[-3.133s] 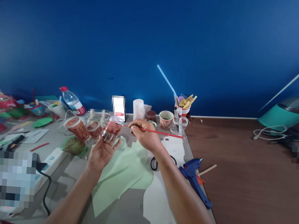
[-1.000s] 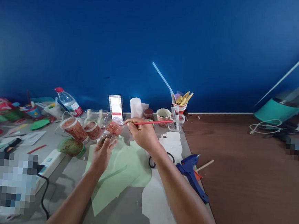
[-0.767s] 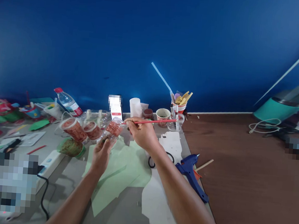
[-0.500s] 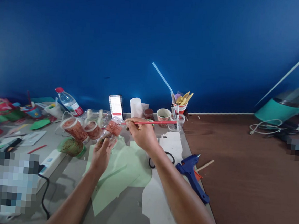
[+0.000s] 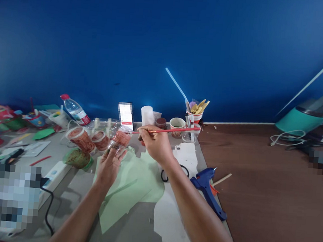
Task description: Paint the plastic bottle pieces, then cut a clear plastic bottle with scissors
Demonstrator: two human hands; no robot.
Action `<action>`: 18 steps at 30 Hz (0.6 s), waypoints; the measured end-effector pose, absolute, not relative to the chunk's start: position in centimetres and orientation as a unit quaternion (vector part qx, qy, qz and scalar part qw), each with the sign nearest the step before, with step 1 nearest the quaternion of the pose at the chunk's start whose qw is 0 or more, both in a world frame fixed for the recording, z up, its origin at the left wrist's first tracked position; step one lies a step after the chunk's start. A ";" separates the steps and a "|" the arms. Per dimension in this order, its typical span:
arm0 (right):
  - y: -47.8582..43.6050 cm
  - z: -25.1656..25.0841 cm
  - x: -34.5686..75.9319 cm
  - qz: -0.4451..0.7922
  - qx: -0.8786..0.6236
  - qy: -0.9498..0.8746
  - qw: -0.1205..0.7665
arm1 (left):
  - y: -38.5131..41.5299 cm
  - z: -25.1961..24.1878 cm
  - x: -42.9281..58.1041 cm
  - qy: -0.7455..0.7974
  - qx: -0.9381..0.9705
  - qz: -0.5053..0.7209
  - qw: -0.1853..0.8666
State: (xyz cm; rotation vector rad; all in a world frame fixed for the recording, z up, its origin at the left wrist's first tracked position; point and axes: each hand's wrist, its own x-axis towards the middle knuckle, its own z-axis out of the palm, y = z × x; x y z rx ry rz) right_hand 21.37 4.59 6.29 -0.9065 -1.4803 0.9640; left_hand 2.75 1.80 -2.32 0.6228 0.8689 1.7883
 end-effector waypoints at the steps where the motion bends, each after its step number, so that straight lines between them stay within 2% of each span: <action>1: 4.5 6.3 21.3 0.400 -0.369 -0.632 0.551 | 1.8 -2.3 2.8 0.358 0.255 0.739 0.511; 11: 4.8 5.4 20.8 0.378 -0.340 -0.692 0.513 | 1.7 -1.7 2.0 0.274 0.179 0.703 0.631; 18: 5.2 4.9 21.2 0.383 -0.342 -0.678 0.527 | 1.9 -1.8 1.3 0.251 0.143 0.707 0.646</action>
